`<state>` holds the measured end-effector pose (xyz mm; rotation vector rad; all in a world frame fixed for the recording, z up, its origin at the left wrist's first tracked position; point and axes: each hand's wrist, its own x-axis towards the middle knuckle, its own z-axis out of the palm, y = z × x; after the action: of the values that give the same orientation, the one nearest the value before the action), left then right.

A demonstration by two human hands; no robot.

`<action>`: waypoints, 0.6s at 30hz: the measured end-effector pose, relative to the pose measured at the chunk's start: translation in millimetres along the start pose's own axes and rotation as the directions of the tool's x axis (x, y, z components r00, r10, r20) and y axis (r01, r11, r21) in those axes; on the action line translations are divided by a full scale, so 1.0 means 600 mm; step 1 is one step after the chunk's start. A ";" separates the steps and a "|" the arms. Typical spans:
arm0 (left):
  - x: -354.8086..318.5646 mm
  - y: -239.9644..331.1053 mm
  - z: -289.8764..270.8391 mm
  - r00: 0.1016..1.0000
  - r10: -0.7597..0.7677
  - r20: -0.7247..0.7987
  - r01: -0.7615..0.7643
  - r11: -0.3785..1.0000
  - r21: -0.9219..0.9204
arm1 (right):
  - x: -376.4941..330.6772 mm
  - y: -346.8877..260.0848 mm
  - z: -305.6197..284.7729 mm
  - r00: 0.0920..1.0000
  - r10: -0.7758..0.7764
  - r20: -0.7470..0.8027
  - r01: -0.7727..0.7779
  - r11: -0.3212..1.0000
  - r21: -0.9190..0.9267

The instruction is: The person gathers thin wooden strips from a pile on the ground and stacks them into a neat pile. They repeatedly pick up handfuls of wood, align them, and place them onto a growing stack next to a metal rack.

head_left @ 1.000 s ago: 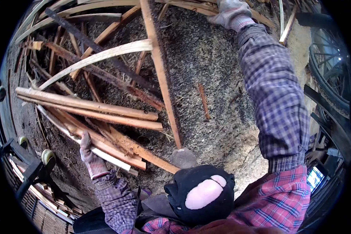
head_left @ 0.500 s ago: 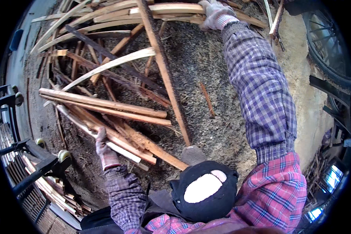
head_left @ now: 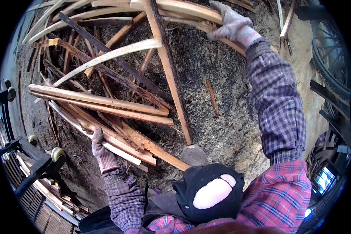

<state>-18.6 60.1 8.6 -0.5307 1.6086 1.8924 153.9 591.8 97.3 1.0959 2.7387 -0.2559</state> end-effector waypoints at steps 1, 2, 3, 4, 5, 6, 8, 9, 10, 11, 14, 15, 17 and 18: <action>0.000 0.001 -0.012 0.999 0.035 0.009 -0.035 0.999 0.029 | 0.009 -0.013 -0.021 0.989 0.042 0.141 -0.046 0.999 0.019; 0.003 -0.004 -0.035 0.997 0.069 0.019 -0.070 0.996 0.057 | 0.014 -0.022 -0.023 0.968 0.085 0.234 -0.076 0.996 -0.047; 0.012 -0.007 -0.053 0.992 0.118 0.038 -0.121 0.990 0.070 | 0.020 -0.030 -0.035 0.967 0.094 0.236 -0.079 0.994 -0.072; 0.026 -0.014 -0.075 0.975 0.184 0.128 -0.195 0.977 0.083 | 0.022 -0.037 -0.044 0.966 0.102 0.238 -0.081 0.992 -0.097; 0.017 -0.012 -0.031 0.999 0.046 0.025 -0.047 0.998 0.037 | 0.019 -0.031 -0.045 0.960 0.130 0.249 -0.097 0.986 -0.139; 0.019 -0.010 -0.020 0.999 0.035 0.023 -0.036 0.998 0.043 | 0.018 -0.033 -0.049 0.944 0.164 0.285 -0.131 0.983 -0.132; 0.029 -0.015 -0.011 1.000 0.000 0.023 -0.001 0.999 0.053 | -0.006 -0.055 -0.059 0.893 0.200 0.404 -0.250 0.965 0.076; 0.033 -0.022 -0.010 0.999 -0.023 0.023 0.021 0.998 0.058 | -0.026 -0.074 -0.067 0.835 0.180 0.521 -0.362 0.892 0.272; 0.028 -0.020 -0.009 0.996 0.025 0.087 -0.026 1.000 0.010 | -0.025 -0.072 -0.042 0.829 0.167 0.534 -0.340 0.908 0.244; 0.027 -0.020 -0.010 0.986 0.075 0.147 -0.070 0.997 -0.040 | -0.032 -0.069 -0.020 0.842 0.145 0.520 -0.298 0.928 0.224; 0.061 -0.016 -0.028 0.999 -0.024 0.028 0.024 1.000 -0.006 | -0.087 -0.168 -0.036 0.809 0.161 0.566 -0.253 0.964 0.087; 0.065 -0.017 -0.021 0.999 -0.038 0.039 0.037 0.999 0.006 | -0.099 -0.179 -0.036 0.811 0.162 0.563 -0.237 0.970 0.061; 0.066 -0.033 0.026 0.982 0.052 0.179 -0.063 0.996 0.056 | -0.108 -0.085 0.039 0.854 0.057 0.517 -0.228 0.935 0.273; 0.063 -0.035 0.027 0.970 0.103 0.219 -0.125 0.988 0.087 | -0.129 -0.044 0.053 0.832 -0.140 0.536 -0.281 0.728 0.626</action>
<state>-31.5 84.5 -28.3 -0.1879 1.6097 1.8685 193.7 514.4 86.5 1.0303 2.0615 -1.4332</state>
